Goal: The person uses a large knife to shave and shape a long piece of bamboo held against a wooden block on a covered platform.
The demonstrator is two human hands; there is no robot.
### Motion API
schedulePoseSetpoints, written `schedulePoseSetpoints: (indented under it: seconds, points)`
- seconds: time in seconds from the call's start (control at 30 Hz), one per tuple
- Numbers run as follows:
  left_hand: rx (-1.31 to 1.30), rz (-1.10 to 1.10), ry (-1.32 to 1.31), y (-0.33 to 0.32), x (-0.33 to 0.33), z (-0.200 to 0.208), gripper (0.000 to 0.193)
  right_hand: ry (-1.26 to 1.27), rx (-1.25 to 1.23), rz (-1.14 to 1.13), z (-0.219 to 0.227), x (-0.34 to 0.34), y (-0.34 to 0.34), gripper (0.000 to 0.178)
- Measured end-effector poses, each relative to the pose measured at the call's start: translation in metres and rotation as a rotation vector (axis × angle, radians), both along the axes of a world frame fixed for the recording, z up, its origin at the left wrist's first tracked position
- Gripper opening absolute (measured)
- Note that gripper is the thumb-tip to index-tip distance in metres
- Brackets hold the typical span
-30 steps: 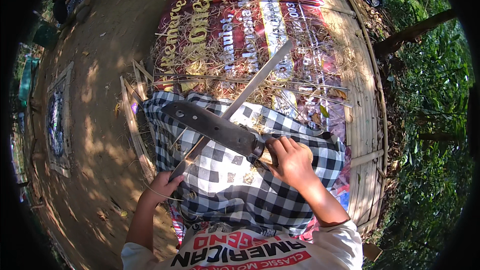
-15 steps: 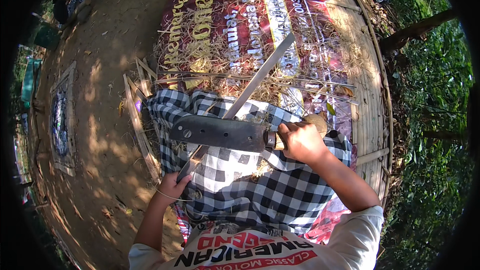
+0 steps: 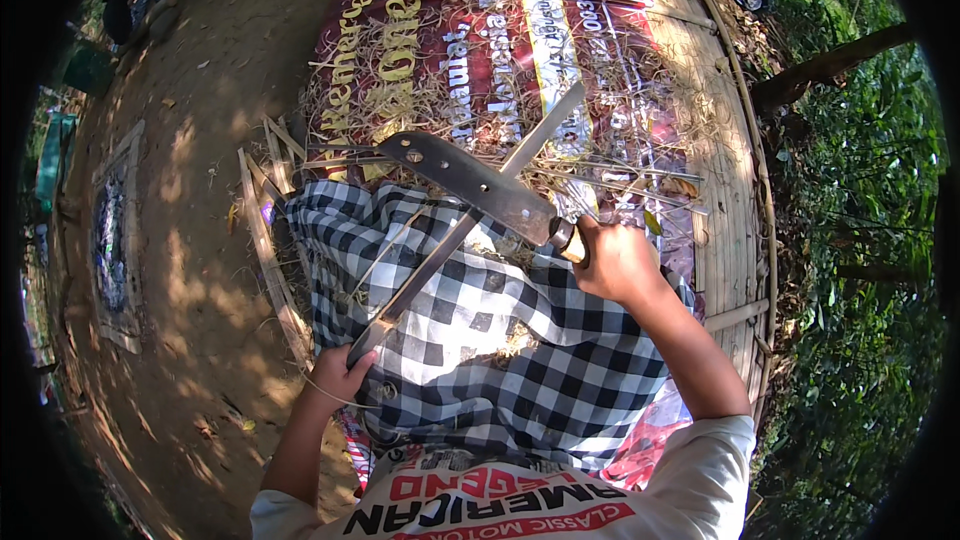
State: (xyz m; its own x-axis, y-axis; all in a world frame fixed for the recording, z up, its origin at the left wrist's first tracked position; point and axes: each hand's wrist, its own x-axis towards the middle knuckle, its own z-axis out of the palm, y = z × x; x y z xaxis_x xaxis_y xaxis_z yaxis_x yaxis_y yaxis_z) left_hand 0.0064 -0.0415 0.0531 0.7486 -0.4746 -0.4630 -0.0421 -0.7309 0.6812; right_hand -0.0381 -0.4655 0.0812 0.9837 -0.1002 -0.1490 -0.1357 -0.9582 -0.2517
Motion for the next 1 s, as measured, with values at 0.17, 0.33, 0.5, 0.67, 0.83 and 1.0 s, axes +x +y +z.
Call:
schedulePoseSetpoints:
  seconds: [0.17, 0.33, 0.5, 0.67, 0.83, 1.0]
  points:
    - [0.019, 0.035, -0.161, 0.004, -0.014, -0.009, 0.031, 0.039, 0.004, 0.08, -0.011, 0.016, 0.012, 0.029]
    - [0.044, 0.007, -0.153, 0.0, -0.009, -0.003, 0.032, 0.031, -0.059, 0.137, -0.016, 0.022, -0.009, 0.028]
    - [0.063, 0.02, -0.055, 0.005, -0.009, -0.002, 0.033, -0.028, -0.12, -0.292, -0.013, 0.035, -0.07, 0.022]
    - [-0.113, 0.016, -0.13, 0.004, -0.011, -0.027, 0.032, 0.071, -0.179, -0.646, 0.011, 0.006, -0.152, 0.027]
    - [-0.104, 0.025, -0.003, -0.001, -0.006, -0.009, 0.031, -0.136, -0.193, -0.672, -0.015, -0.056, -0.135, 0.027]
    - [-0.004, -0.003, 0.063, -0.001, 0.001, 0.006, 0.033, -0.293, 0.23, -0.733, 0.011, -0.043, -0.083, 0.024]
